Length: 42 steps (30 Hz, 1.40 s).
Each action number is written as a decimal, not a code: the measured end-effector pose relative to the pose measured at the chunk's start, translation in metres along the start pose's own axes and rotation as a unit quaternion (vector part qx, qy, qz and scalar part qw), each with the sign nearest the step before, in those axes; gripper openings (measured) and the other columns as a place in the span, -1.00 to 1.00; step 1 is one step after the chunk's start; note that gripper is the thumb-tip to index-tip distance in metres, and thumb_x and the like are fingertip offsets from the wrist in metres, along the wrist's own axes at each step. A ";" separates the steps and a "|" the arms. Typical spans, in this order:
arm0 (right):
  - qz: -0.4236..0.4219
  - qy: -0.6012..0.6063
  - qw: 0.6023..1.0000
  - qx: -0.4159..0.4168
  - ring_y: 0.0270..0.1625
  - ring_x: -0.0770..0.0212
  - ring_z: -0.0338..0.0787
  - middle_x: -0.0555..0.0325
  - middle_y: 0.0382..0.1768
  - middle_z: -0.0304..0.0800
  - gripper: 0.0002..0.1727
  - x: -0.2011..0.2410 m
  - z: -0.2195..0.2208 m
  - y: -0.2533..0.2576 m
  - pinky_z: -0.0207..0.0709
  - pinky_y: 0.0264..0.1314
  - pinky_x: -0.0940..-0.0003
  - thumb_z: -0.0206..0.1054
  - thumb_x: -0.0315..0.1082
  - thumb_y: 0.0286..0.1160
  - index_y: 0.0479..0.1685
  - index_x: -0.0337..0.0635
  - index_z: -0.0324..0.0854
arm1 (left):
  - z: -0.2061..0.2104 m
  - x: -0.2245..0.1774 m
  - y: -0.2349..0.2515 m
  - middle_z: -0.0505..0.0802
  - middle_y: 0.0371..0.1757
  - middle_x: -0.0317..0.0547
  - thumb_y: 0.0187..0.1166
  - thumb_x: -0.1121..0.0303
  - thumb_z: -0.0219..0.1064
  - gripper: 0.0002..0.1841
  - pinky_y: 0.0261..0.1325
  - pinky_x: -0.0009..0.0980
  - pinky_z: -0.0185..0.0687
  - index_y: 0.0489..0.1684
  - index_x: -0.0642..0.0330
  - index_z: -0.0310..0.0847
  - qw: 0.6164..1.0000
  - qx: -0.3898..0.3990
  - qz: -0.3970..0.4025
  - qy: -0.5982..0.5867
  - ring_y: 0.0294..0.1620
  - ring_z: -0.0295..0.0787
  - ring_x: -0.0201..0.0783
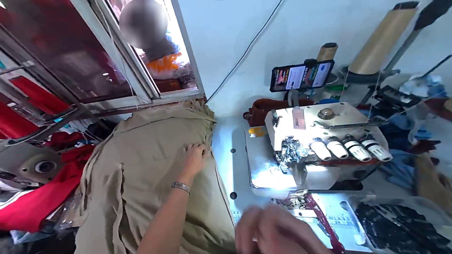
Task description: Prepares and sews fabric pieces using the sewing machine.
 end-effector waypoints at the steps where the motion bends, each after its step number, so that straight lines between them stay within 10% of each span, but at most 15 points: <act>1: -0.002 -0.167 0.985 -0.049 0.05 0.41 0.75 0.24 -0.06 0.78 -0.70 -0.033 -0.022 0.001 0.65 0.09 0.44 0.10 -0.12 0.83 -0.10 -0.12 0.60 | -0.007 0.002 -0.002 0.81 0.03 0.22 0.67 0.37 0.35 -0.80 0.40 0.23 0.47 -0.01 0.35 0.73 0.999 0.003 0.007 -0.045 0.20 0.71 0.20; 6: 0.167 -0.465 0.865 -0.086 0.52 -0.26 0.59 -0.23 0.48 0.62 -0.04 -0.136 -0.054 -0.022 0.41 0.58 -0.24 0.56 -0.04 0.35 0.71 -0.40 0.26 | -0.042 0.014 -0.022 0.77 -0.27 0.16 0.67 0.40 0.36 -0.81 -0.03 0.01 0.65 -0.06 0.43 0.66 0.987 -0.034 0.008 -0.158 -0.24 0.72 0.00; 11: 0.220 -0.401 0.889 -0.032 0.20 -0.13 0.82 -0.21 0.13 0.81 -0.02 -0.142 -0.043 -0.033 0.61 0.39 -0.09 0.42 -0.57 0.27 0.82 -0.43 0.02 | -0.068 -0.002 -0.044 0.76 -0.37 -0.12 0.61 0.50 0.37 -0.92 -0.23 -0.39 0.56 -0.13 0.36 0.68 0.957 -0.113 0.031 -0.264 -0.40 0.61 -0.36; 15: 0.276 -0.163 0.933 0.162 0.07 0.29 0.85 -0.01 0.01 0.87 -0.55 -0.102 -0.056 -0.047 0.69 0.25 0.20 0.36 -0.53 0.41 0.32 -0.47 0.56 | -0.072 -0.022 -0.072 0.78 -0.37 -0.20 0.62 0.56 0.28 -0.90 -0.27 -0.50 0.60 -0.11 0.32 0.72 0.925 -0.078 0.144 -0.342 -0.41 0.64 -0.46; 17: 0.253 -0.110 0.943 0.184 0.18 0.33 0.81 0.05 0.17 0.80 -0.47 -0.098 -0.060 -0.048 0.68 0.32 0.24 0.39 -0.38 0.52 0.45 -0.41 0.45 | -0.059 -0.028 -0.084 0.80 -0.38 -0.29 0.60 0.53 0.30 -0.89 -0.28 -0.56 0.61 -0.14 0.25 0.76 0.889 -0.030 0.187 -0.417 -0.41 0.65 -0.52; 22: 0.177 0.003 0.984 -0.016 0.19 0.29 0.80 0.23 0.17 0.81 -0.45 -0.102 -0.059 -0.016 0.70 0.27 0.21 0.36 0.03 0.58 0.41 -0.10 0.55 | -0.032 -0.046 -0.109 0.85 -0.25 -0.31 0.58 0.59 0.27 -0.85 -0.08 -0.56 0.66 -0.14 0.26 0.79 0.851 0.059 0.201 -0.482 -0.26 0.70 -0.57; 27: 0.170 0.016 0.977 -0.131 -0.16 0.33 0.82 0.18 -0.23 0.81 -0.88 -0.087 -0.057 0.006 0.76 -0.02 0.33 0.27 -0.31 0.59 -0.19 -0.13 0.67 | -0.027 -0.045 -0.121 0.85 -0.21 -0.25 0.60 0.57 0.28 -0.86 -0.05 -0.53 0.66 -0.13 0.28 0.79 0.852 0.071 0.201 -0.478 -0.22 0.71 -0.52; 35: 0.056 -0.141 0.962 -0.226 -0.39 0.36 0.75 0.17 -0.43 0.80 -0.87 -0.081 -0.049 0.007 0.67 -0.26 0.48 0.33 -0.39 0.51 -0.29 -0.21 0.77 | -0.041 -0.061 -0.138 0.78 0.31 -0.09 0.58 0.44 0.38 -0.91 0.43 -0.28 0.62 -0.27 0.26 0.77 0.858 0.049 0.259 -0.441 0.41 0.66 -0.25; 42: -0.048 -0.234 0.951 -0.195 -0.32 0.41 0.78 0.25 -0.33 0.83 -0.85 -0.080 -0.041 0.001 0.69 -0.21 0.53 0.26 -0.36 0.60 -0.16 -0.16 0.76 | -0.040 -0.071 -0.139 0.80 -0.34 -0.25 0.58 0.49 0.39 -0.95 -0.16 -0.55 0.62 -0.26 0.26 0.75 0.877 0.054 0.187 -0.440 -0.32 0.68 -0.50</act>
Point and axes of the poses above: each hand's wrist, its own y-axis towards the middle knuckle, its own z-axis out of the palm, x = y × z, the point moved 1 cm from there along y, towards the middle knuckle
